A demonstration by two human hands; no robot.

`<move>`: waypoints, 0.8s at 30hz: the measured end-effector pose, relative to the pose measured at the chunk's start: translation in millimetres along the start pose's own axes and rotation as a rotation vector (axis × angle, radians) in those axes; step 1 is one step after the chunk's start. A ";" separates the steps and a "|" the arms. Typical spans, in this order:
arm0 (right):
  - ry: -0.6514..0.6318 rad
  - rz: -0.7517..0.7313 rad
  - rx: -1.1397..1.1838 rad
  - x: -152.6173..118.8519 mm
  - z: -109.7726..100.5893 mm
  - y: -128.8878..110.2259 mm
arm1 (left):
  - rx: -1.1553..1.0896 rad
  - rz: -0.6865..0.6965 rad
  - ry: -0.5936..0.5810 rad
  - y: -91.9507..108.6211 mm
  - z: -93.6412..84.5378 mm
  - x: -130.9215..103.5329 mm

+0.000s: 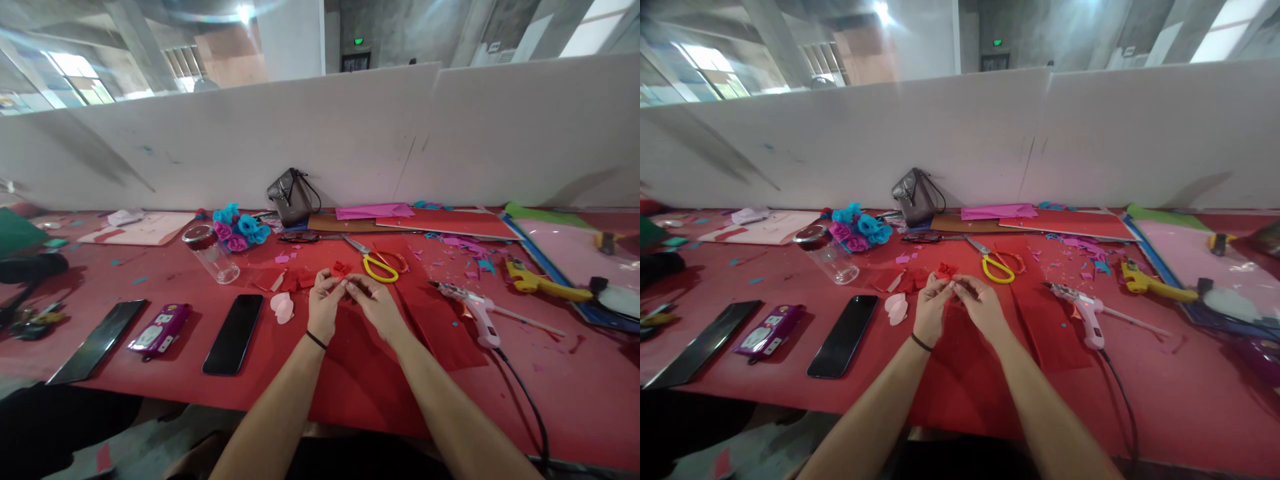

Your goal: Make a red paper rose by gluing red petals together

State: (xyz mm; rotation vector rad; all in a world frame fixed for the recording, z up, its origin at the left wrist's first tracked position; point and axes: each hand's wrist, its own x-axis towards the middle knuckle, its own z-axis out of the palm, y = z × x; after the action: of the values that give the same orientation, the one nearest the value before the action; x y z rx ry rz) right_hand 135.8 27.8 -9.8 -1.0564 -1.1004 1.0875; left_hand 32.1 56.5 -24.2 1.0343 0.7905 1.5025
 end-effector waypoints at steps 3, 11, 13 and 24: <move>-0.025 0.048 0.018 -0.4 0.0 0.4 | -0.107 -0.077 0.009 0.6 1.4 -0.6; -0.037 0.012 0.026 -1.7 2.0 -2.7 | -0.252 -0.280 -0.098 9.6 2.0 -1.3; -0.033 0.005 0.044 -1.5 3.3 -1.3 | -0.259 -0.267 -0.111 13.1 2.5 -1.9; 0.050 -0.039 0.012 -1.8 7.0 10.2 | -0.072 -0.107 0.036 10.2 5.0 -4.0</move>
State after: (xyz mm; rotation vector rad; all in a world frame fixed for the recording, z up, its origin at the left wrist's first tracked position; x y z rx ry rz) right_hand 127.5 28.3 -19.1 -1.0438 -1.0688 1.0302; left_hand 32.6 50.4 -13.8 0.9003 0.7984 1.4510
